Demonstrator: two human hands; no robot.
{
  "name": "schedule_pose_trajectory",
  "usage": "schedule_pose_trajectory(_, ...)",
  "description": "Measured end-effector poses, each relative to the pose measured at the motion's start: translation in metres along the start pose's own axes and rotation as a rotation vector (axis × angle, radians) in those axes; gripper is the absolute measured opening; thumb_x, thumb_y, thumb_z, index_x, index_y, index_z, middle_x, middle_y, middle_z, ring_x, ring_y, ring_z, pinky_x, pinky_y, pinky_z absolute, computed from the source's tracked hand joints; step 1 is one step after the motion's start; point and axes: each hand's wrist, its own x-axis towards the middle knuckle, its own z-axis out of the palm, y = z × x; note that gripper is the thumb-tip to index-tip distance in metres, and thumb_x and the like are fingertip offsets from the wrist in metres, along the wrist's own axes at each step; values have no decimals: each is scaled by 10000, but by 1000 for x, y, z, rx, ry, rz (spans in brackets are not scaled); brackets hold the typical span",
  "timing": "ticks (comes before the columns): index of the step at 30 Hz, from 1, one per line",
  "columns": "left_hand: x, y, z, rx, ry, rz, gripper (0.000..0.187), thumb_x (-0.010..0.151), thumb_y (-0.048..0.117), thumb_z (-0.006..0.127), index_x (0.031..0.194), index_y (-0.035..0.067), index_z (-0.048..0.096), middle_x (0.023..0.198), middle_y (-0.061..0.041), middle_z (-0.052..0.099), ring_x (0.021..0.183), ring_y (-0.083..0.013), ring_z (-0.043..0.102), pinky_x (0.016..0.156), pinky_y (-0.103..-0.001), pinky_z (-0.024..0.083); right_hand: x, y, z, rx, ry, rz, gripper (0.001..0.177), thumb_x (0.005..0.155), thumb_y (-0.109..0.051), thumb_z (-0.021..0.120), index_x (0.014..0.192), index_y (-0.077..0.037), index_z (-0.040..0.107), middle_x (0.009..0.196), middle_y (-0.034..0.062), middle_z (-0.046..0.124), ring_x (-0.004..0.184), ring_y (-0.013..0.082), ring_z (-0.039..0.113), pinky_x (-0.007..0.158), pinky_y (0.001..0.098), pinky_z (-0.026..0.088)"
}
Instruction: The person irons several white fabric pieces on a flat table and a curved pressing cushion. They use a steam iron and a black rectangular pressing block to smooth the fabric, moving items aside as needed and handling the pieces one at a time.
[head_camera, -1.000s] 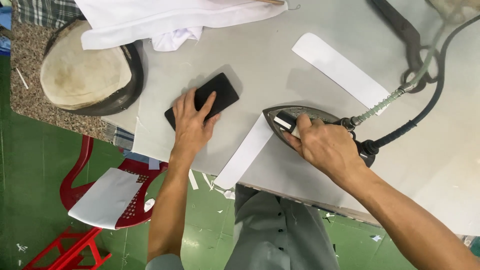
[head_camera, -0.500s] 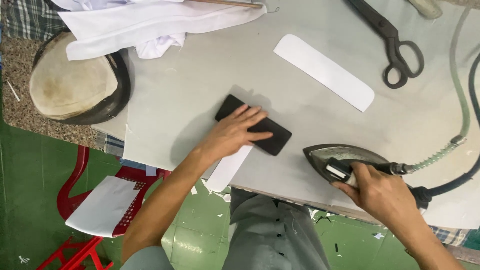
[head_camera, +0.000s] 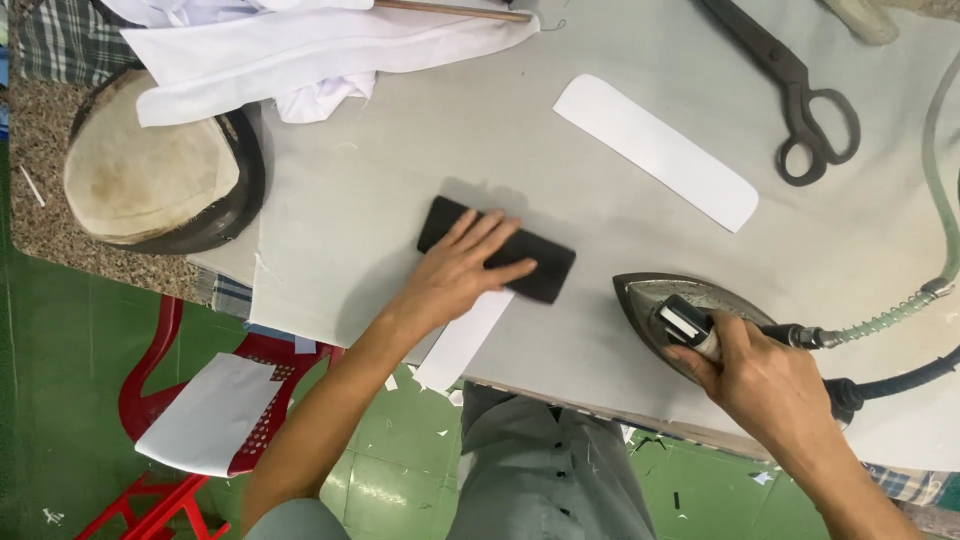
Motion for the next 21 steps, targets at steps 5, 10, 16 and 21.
schedule_pose_trajectory(5, -15, -33, -22, 76, -24, -146, 523, 937, 169, 724, 1435, 286, 617, 1572, -194, 454, 1461, -395, 420, 1213, -583, 267, 14, -10, -5, 22, -12, 18, 673, 881, -650, 606, 1276, -104, 615, 766, 49, 710, 573, 316, 689, 419, 424, 497)
schedule_pose_trajectory(10, -19, -12, -11, 295, 359, -330, 416, 1055, 296, 690, 1293, -41, 634, 1473, -299, 494, 1387, -487, 476, 1152, -633, 413, 32, -23, -24, 188, -104, 80, 558, 888, -493, 676, 1256, -80, 603, 871, 102, 750, 657, 386, 705, 482, 494, 546)
schedule_pose_trajectory(16, -5, 48, 24, 251, 388, -131, 134, 1050, 201, 675, 1002, 76, 662, 1104, -40, 640, 945, -194, 603, 788, -313, 452, 50, -43, -32, 105, -101, 22, 497, 954, -545, 600, 1269, -160, 597, 784, 29, 683, 621, 291, 680, 429, 425, 492)
schedule_pose_trajectory(21, -4, 37, 52, 352, 422, -118, 282, 1004, 368, 724, 862, 146, 624, 1153, -9, 663, 839, -177, 521, 671, -290, 392, 65, -56, -24, -85, 6, -42, 591, 981, -664, 503, 1295, -173, 603, 735, 17, 618, 534, 240, 655, 346, 391, 426)
